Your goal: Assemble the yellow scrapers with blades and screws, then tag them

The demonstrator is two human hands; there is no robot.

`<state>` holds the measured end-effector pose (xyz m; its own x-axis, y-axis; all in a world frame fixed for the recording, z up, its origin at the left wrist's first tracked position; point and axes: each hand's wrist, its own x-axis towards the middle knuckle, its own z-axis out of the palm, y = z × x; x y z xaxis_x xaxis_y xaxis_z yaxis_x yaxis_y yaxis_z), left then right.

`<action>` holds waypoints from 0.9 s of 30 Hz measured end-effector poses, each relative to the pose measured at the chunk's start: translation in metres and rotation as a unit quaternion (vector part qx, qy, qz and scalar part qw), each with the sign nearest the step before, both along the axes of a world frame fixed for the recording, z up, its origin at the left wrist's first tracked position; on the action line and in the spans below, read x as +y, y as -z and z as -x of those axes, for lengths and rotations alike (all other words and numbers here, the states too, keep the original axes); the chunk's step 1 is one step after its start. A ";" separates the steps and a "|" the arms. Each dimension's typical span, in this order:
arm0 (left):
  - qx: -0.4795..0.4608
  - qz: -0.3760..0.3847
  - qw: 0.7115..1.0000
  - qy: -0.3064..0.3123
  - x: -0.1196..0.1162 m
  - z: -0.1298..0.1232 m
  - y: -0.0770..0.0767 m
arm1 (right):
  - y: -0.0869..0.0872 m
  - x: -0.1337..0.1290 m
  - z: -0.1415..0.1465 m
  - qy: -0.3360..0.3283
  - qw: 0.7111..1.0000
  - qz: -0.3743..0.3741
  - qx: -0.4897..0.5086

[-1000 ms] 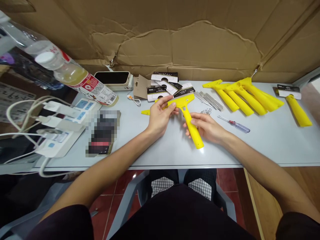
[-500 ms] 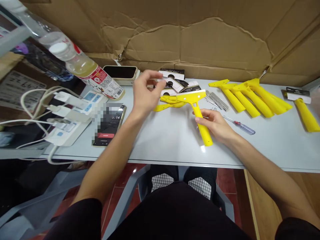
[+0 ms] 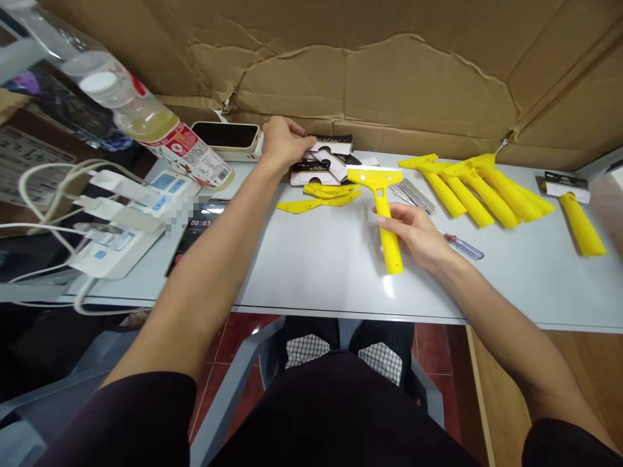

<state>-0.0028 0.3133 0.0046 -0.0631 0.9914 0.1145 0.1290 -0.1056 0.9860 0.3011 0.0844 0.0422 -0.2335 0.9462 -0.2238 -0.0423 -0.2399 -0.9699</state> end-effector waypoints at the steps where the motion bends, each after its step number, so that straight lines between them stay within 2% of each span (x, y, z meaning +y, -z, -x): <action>1: 0.042 0.038 0.998 -0.041 -0.003 -0.002 -0.002 | 0.000 0.000 -0.001 0.001 1.000 0.005 0.001; 4: 0.108 0.056 0.986 -0.110 -0.017 -0.005 -0.015 | 0.001 0.001 -0.001 -0.001 1.000 0.010 0.003; 6: 0.109 0.011 0.985 -0.133 -0.030 -0.006 -0.027 | 0.001 0.002 -0.001 -0.003 1.000 0.010 0.003; 9: 0.051 -0.077 0.984 -0.153 -0.056 -0.006 -0.046 | -0.001 0.003 -0.002 0.001 1.000 0.005 0.003; 10: 0.038 -0.090 0.986 -0.134 -0.066 -0.006 -0.051 | -0.003 0.004 -0.003 0.005 1.000 0.002 0.004; 13: -0.054 -0.102 0.993 -0.024 -0.101 -0.014 -0.057 | -0.011 0.005 -0.007 0.025 1.000 -0.013 0.009; 16: -0.118 -0.074 0.988 0.060 -0.135 -0.026 -0.050 | -0.019 0.008 -0.012 0.050 0.998 -0.031 0.008; 18: -0.150 -0.027 0.984 0.092 -0.156 -0.034 -0.044 | -0.022 0.010 -0.016 0.063 0.997 -0.048 -0.005; 21: -0.128 0.064 0.974 0.177 -0.181 -0.044 -0.043 | -0.024 0.015 -0.024 0.086 0.992 -0.084 -0.030; 24: -0.052 0.146 0.952 0.264 -0.197 -0.052 -0.051 | -0.026 0.020 -0.033 0.125 0.986 -0.107 -0.019; 27: -0.031 0.170 0.942 0.287 -0.203 -0.057 -0.057 | -0.030 0.023 -0.040 0.158 0.981 -0.116 -0.002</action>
